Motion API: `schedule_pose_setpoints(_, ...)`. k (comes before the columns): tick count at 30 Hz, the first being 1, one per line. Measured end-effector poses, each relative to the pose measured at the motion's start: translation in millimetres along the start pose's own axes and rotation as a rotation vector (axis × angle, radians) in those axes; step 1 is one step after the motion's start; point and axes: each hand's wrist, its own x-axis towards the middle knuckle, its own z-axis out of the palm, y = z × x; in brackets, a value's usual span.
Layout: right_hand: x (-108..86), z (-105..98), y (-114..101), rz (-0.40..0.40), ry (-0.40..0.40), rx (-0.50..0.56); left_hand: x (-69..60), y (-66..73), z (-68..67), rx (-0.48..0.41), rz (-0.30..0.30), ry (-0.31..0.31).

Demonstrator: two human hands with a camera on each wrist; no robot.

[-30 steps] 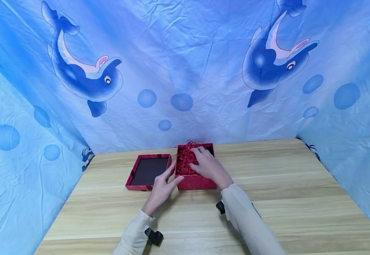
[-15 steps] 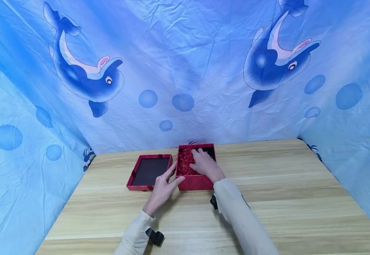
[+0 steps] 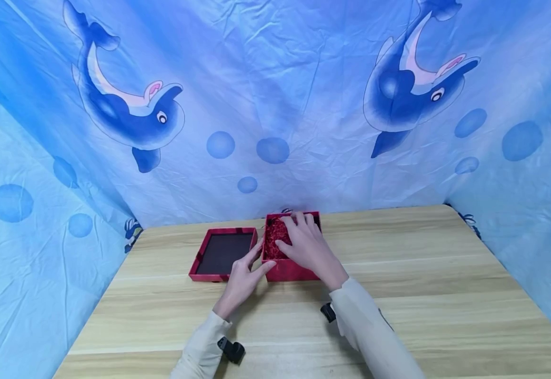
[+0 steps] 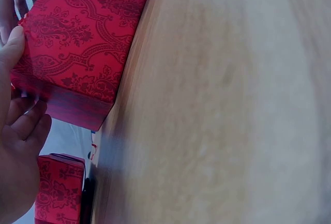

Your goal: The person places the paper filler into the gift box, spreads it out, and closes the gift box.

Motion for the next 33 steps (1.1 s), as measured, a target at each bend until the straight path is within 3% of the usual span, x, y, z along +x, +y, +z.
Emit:
schedule_pose_setpoints(4,-9.0,-4.2,-2.9,0.011,-0.056,0.052,0.7,0.3,-0.3,0.008,0.006,-0.005)
schedule_pose_setpoints(11,-8.4,0.5,2.3,0.000,-0.342,0.133,0.9,-0.3,-0.7,0.023,0.010,0.007)
schedule_pose_setpoints(14,-5.2,4.9,4.0,0.050,-0.441,0.152,0.9,-0.9,-0.7,0.029,0.009,0.006)
schedule_pose_setpoints(19,0.5,5.6,2.4,0.152,-0.536,0.203,0.4,-2.2,-0.6,0.023,0.004,0.014)
schedule_pose_setpoints(23,1.0,0.7,3.0,0.144,-0.528,0.219,-0.1,-2.3,-0.2,0.023,-0.001,0.010)
schedule_pose_setpoints(30,-8.4,-18.2,7.8,0.067,-0.370,0.304,-0.7,-1.1,0.3,0.023,0.002,0.008)
schedule_pose_setpoints(33,-13.3,-25.6,7.5,0.047,-0.348,0.350,-1.0,-0.7,0.4,0.024,0.001,0.007)
